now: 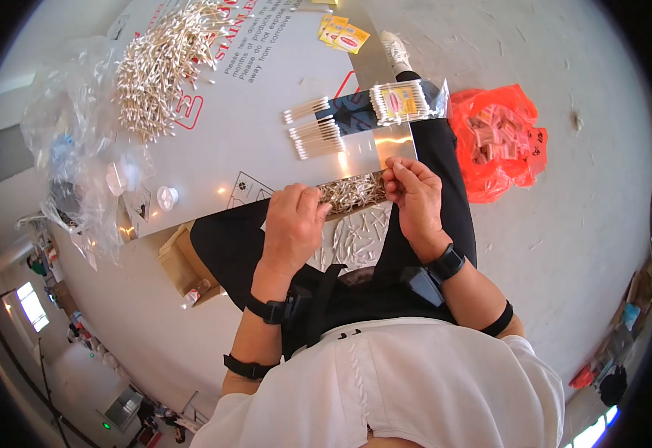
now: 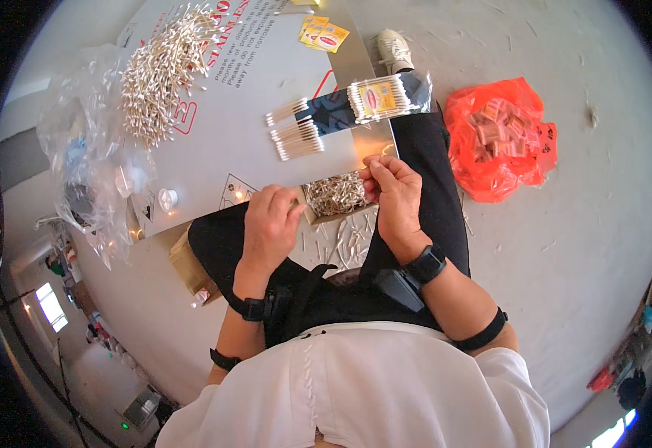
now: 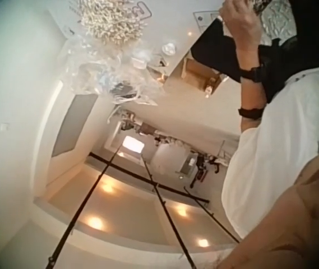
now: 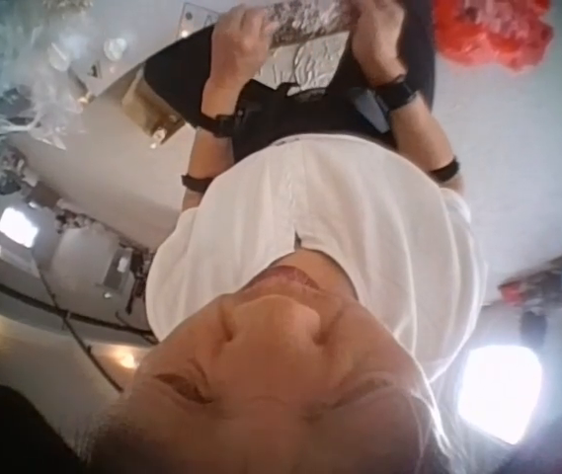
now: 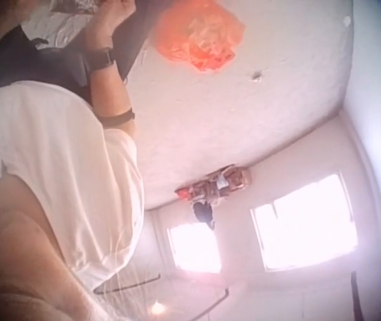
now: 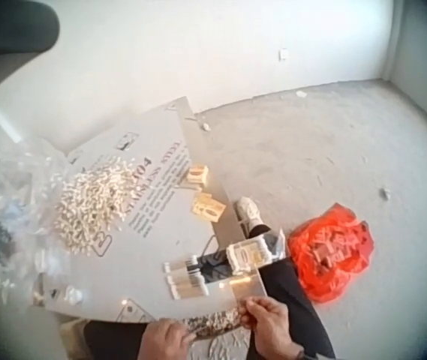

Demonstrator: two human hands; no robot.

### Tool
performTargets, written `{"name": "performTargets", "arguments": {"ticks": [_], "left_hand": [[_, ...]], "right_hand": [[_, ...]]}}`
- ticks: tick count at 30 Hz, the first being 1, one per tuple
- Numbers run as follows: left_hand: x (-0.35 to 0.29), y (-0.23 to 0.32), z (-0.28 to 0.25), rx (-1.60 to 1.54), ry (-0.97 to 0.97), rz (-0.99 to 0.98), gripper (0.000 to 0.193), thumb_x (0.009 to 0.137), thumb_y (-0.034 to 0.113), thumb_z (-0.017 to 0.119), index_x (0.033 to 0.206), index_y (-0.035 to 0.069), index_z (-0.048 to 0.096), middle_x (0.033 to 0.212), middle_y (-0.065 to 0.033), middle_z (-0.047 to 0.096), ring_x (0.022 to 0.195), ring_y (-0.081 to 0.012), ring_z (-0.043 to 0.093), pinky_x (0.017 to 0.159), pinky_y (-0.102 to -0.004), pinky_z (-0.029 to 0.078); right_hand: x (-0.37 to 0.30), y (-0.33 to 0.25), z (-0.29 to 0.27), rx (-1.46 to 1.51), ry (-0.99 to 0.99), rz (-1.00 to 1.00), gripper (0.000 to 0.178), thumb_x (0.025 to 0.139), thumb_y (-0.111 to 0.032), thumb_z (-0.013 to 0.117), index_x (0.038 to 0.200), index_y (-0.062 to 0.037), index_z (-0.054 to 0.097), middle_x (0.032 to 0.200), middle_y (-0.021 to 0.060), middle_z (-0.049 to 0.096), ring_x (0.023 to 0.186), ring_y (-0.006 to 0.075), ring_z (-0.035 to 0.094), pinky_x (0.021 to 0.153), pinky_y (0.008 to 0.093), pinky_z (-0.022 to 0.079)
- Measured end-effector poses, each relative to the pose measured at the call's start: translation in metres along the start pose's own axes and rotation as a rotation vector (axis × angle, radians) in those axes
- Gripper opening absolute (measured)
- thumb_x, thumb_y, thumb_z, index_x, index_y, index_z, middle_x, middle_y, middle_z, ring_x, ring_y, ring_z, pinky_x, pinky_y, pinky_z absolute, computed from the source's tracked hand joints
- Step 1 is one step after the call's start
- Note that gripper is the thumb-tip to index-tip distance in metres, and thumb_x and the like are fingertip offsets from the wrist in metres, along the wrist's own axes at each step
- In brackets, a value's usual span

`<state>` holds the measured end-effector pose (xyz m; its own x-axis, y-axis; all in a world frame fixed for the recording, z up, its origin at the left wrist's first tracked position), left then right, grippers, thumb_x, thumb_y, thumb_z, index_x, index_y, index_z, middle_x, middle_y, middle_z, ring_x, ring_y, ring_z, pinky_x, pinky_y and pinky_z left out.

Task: Packaging and organizing cotton swabs into small plastic bags.

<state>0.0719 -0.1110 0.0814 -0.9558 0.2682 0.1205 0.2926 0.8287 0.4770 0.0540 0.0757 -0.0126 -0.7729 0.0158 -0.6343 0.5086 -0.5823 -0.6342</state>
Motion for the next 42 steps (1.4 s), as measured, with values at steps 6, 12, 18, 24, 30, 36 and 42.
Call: {"name": "performTargets", "arguments": {"ticks": [6, 12, 18, 24, 30, 36, 42], "left_hand": [[0.019, -0.047, -0.010, 0.034, 0.210, -0.102, 0.023, 0.081, -0.004, 0.061, 0.103, 0.002, 0.059, 0.100, -0.0123, 0.059, 0.094, -0.0329, 0.057, 0.085, -0.0430, 0.046], [0.067, -0.080, -0.008, 0.086, 0.291, -0.043, 0.018, 0.082, -0.004, 0.059, 0.097, 0.004, 0.064, 0.103, -0.0084, 0.060, 0.099, -0.0305, 0.055, 0.089, -0.0420, 0.044], [0.078, -0.095, -0.001, -0.046, 0.154, -0.170, 0.014, 0.075, 0.002, 0.072, 0.084, 0.008, 0.065, 0.093, -0.0028, 0.058, 0.099, -0.0266, 0.054, 0.089, -0.0406, 0.042], [0.069, -0.081, 0.002, -0.020, 0.145, -0.102, 0.015, 0.070, 0.003, 0.075, 0.079, 0.010, 0.064, 0.089, -0.0024, 0.056, 0.095, -0.0246, 0.054, 0.086, -0.0398, 0.041], [0.083, -0.068, 0.006, 0.063, 0.094, 0.002, 0.013, 0.069, 0.004, 0.073, 0.074, 0.009, 0.062, 0.087, -0.0022, 0.054, 0.096, -0.0235, 0.053, 0.085, -0.0387, 0.040], [0.090, -0.061, 0.008, 0.137, 0.030, 0.093, 0.013, 0.070, 0.004, 0.070, 0.070, 0.008, 0.058, 0.083, -0.0030, 0.052, 0.092, -0.0230, 0.052, 0.082, -0.0383, 0.040], [0.094, -0.055, 0.009, 0.229, 0.017, 0.202, 0.010, 0.071, 0.005, 0.065, 0.068, 0.007, 0.055, 0.080, -0.0031, 0.052, 0.089, -0.0222, 0.052, 0.080, -0.0360, 0.040]], "right_hand": [[-0.002, 0.003, 0.009, -0.129, -0.075, 0.063, 0.016, 0.097, -0.012, 0.057, 0.101, 0.0005, 0.067, 0.075, 0.0050, 0.067, 0.057, 0.0068, 0.056, 0.049, 0.0197, 0.042], [-0.004, 0.019, 0.045, -0.211, -0.298, 0.295, 0.020, 0.098, -0.012, 0.055, 0.108, 0.0009, 0.067, 0.078, 0.0071, 0.070, 0.059, 0.0075, 0.059, 0.051, 0.0196, 0.044], [0.004, 0.024, 0.063, -0.246, -0.306, 0.287, 0.023, 0.098, -0.010, 0.054, 0.115, 0.0021, 0.065, 0.080, 0.0095, 0.071, 0.059, 0.0082, 0.060, 0.052, 0.0202, 0.046], [0.007, 0.026, 0.062, -0.264, -0.311, 0.281, 0.023, 0.099, -0.010, 0.053, 0.114, 0.0022, 0.064, 0.079, 0.0095, 0.071, 0.058, 0.0081, 0.060, 0.052, 0.0198, 0.046], [0.009, 0.027, 0.063, -0.284, -0.329, 0.256, 0.021, 0.099, -0.010, 0.054, 0.113, 0.0017, 0.065, 0.078, 0.0081, 0.070, 0.058, 0.0074, 0.060, 0.051, 0.0193, 0.045], [0.008, 0.016, 0.073, -0.396, -0.395, -0.029, 0.018, 0.095, -0.006, 0.058, 0.108, 0.0052, 0.064, 0.076, 0.0070, 0.069, 0.059, 0.0082, 0.059, 0.054, 0.0228, 0.047], [0.014, -0.011, 0.075, -0.741, -0.301, -0.511, 0.012, 0.088, -0.004, 0.064, 0.099, 0.0014, 0.065, 0.078, 0.0136, 0.067, 0.062, 0.0240, 0.064, 0.059, 0.0337, 0.050]]}}
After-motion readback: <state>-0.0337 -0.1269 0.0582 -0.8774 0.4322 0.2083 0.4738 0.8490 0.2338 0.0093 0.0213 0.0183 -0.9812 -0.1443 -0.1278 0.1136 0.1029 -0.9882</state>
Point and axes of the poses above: each hand's wrist, its own x-axis towards the middle knuckle, its own z-axis out of the palm, y = z × x, the point moved 5 cm from there along x, towards the middle knuckle
